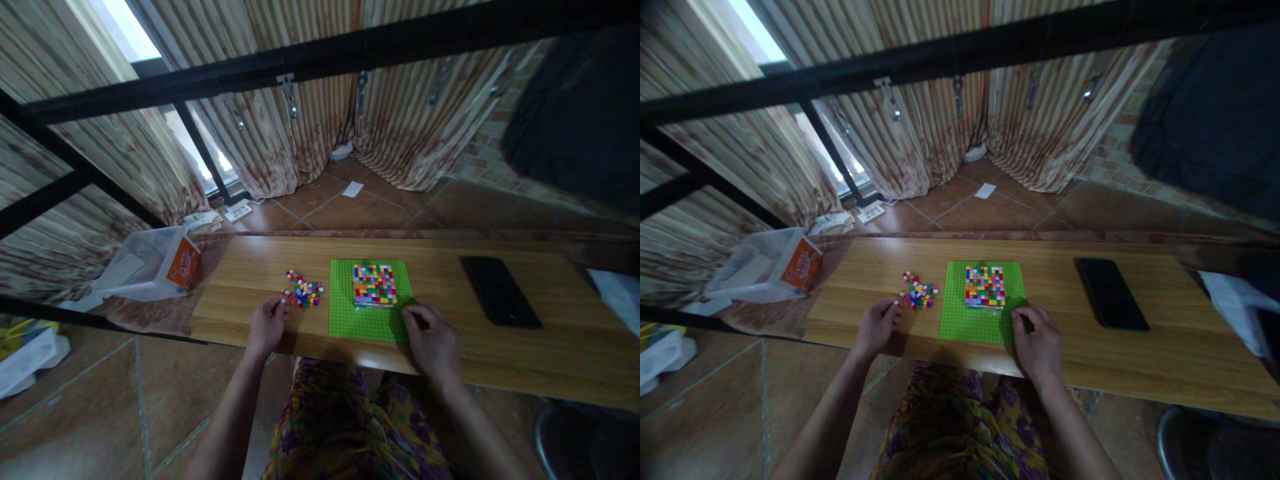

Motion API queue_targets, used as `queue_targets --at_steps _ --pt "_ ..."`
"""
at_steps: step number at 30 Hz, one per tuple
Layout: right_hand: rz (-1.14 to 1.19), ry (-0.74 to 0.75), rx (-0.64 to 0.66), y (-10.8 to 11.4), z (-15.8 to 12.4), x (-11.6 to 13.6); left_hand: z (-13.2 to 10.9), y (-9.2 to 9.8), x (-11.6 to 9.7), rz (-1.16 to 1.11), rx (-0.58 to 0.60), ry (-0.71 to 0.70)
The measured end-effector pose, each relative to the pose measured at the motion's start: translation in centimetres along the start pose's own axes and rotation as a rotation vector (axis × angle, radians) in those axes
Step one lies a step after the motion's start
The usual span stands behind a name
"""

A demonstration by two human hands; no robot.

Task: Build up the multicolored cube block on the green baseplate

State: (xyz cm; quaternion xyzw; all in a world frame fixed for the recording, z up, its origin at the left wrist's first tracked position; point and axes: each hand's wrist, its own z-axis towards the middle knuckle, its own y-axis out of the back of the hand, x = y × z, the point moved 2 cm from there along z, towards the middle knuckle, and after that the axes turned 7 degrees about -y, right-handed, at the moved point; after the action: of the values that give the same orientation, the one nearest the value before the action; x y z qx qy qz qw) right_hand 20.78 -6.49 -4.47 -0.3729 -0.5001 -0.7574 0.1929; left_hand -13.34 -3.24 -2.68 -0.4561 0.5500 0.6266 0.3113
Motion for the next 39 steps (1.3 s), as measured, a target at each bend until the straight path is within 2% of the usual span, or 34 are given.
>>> queue_targets --at_steps 2,8,13,22,28,35,39 --pt "0.001 -0.001 0.001 0.0 0.0 0.0 -0.1 0.0 0.0 0.016 -0.002 -0.010" --pt "0.000 0.018 0.008 0.1 0.0 0.1 -0.1 -0.1 -0.8 0.273 -0.031 -0.089" --pt "0.005 0.016 0.002 0.1 0.0 0.1 -0.1 -0.5 -1.6 0.418 -0.003 -0.112" --pt "-0.004 -0.013 0.017 0.1 0.0 0.2 0.0 -0.7 -1.4 0.354 0.027 -0.165" --pt "-0.001 0.007 0.007 0.1 0.0 0.3 -0.2 -0.7 -1.2 0.274 0.107 -0.217" --pt "-0.007 0.013 -0.004 0.0 0.1 0.2 -0.1 -1.6 -2.1 0.369 0.107 -0.390" --pt "0.008 0.013 -0.006 0.0 0.1 0.2 -0.1 -1.6 -2.6 0.411 0.123 -0.434"
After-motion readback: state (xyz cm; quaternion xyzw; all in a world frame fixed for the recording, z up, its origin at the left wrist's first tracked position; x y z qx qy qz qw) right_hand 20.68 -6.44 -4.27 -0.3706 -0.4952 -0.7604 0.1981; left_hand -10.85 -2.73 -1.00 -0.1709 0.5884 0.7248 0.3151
